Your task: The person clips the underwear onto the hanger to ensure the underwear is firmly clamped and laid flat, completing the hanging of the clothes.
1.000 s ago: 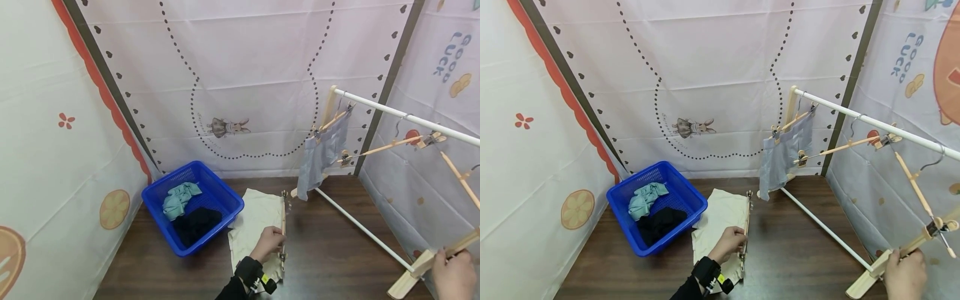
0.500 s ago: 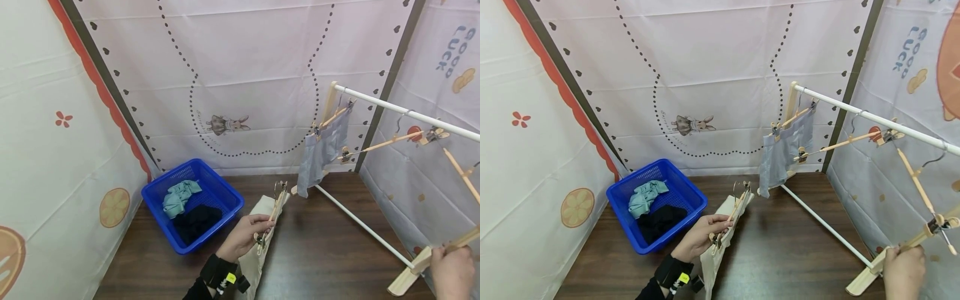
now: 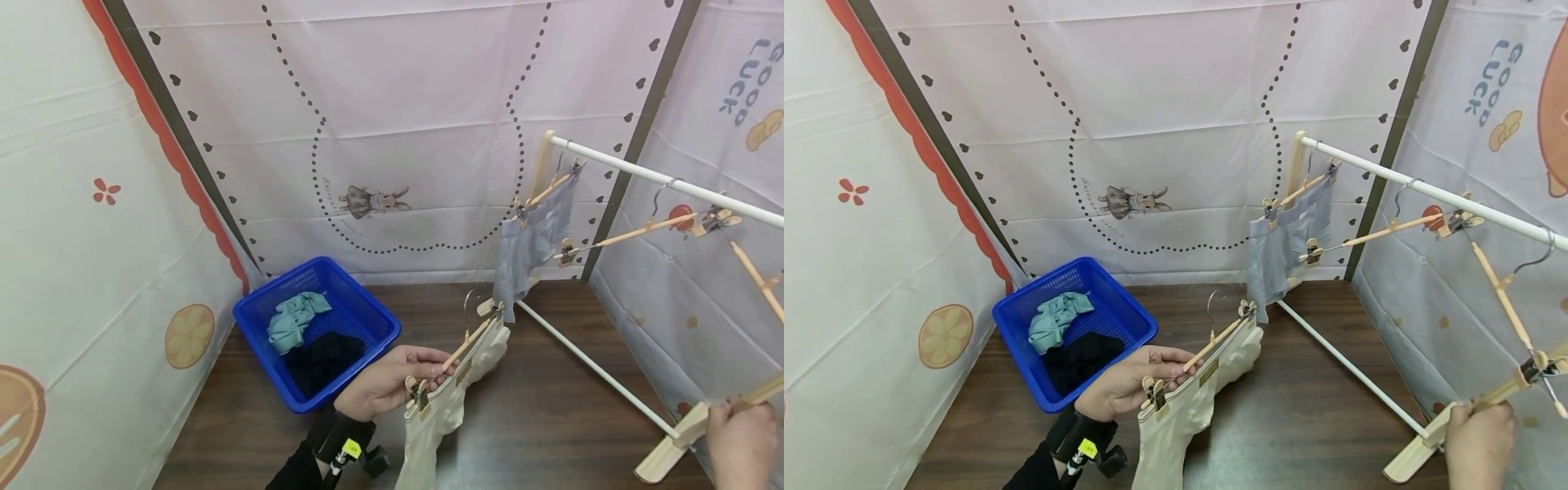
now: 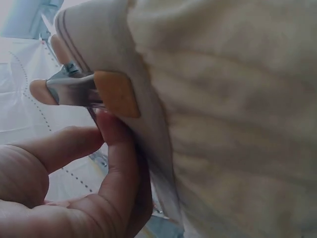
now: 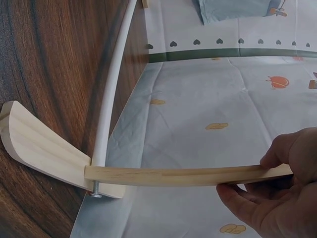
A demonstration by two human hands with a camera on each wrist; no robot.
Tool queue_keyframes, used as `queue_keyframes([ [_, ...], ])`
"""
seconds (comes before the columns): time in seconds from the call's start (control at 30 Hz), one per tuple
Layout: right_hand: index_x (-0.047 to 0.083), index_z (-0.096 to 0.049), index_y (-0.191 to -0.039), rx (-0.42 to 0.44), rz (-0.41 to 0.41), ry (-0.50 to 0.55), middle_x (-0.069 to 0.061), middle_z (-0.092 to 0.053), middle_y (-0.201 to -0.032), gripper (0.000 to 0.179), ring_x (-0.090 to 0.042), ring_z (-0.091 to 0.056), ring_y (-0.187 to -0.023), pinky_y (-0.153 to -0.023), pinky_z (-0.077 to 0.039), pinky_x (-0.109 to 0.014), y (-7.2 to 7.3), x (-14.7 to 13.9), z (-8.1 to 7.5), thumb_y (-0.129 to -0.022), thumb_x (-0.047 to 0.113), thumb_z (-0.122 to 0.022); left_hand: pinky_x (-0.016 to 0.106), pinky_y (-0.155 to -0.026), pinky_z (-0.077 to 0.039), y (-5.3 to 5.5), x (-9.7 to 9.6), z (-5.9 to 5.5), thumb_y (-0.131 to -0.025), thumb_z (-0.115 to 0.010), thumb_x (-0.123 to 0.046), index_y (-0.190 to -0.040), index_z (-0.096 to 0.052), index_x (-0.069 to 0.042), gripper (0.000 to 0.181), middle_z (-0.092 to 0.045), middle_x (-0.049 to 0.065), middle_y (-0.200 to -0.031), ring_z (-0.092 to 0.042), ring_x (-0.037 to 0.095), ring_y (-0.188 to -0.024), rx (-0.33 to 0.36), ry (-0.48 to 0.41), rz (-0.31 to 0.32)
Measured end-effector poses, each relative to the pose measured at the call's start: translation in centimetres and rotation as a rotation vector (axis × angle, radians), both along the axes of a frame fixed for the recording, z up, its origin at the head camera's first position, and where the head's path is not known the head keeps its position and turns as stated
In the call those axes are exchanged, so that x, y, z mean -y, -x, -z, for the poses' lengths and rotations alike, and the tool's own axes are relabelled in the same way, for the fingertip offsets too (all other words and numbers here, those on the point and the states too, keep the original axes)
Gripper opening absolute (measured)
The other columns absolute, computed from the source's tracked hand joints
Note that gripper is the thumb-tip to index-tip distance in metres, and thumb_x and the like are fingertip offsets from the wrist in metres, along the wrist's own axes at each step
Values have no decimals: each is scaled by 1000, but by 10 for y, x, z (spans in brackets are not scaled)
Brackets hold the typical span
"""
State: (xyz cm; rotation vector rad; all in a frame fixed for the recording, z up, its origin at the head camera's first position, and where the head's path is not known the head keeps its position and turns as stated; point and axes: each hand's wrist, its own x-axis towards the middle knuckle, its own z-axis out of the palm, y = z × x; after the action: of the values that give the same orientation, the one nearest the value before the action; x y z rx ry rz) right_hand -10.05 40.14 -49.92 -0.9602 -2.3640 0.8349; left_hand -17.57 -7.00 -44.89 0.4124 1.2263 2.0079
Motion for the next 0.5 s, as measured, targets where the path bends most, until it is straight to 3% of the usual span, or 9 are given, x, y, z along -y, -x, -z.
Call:
queue_keyframes([
  [0.3,-25,-48,-111,18,-7,-19,-42,-43,-107,31,-63,-50,-95,-74,-42,-66,0,-1,0,-94,-1,-40,16,-75,-56,4,-8,-28,-93,-73,-9,-142,-45,17,62,-70,8,-108,-66,7,-84,4,-45,181],
  [0.37,-25,-47,-112,11,-10,-12,-42,-43,-107,31,-64,-50,-95,-75,-42,-66,0,-1,-1,-94,-1,-40,15,-73,-56,5,-11,-35,-93,-72,-8,-143,-44,16,61,-69,9,-108,-66,7,-82,4,-44,184],
  [0.5,-26,-48,-108,22,-23,-23,-42,-43,-103,29,-63,-53,-89,-61,-46,-60,-1,-2,-1,-95,-2,-42,15,-70,-55,14,-18,-50,-96,-68,-5,-141,-50,12,52,-69,8,-105,-65,6,-79,-41,-8,135],
])
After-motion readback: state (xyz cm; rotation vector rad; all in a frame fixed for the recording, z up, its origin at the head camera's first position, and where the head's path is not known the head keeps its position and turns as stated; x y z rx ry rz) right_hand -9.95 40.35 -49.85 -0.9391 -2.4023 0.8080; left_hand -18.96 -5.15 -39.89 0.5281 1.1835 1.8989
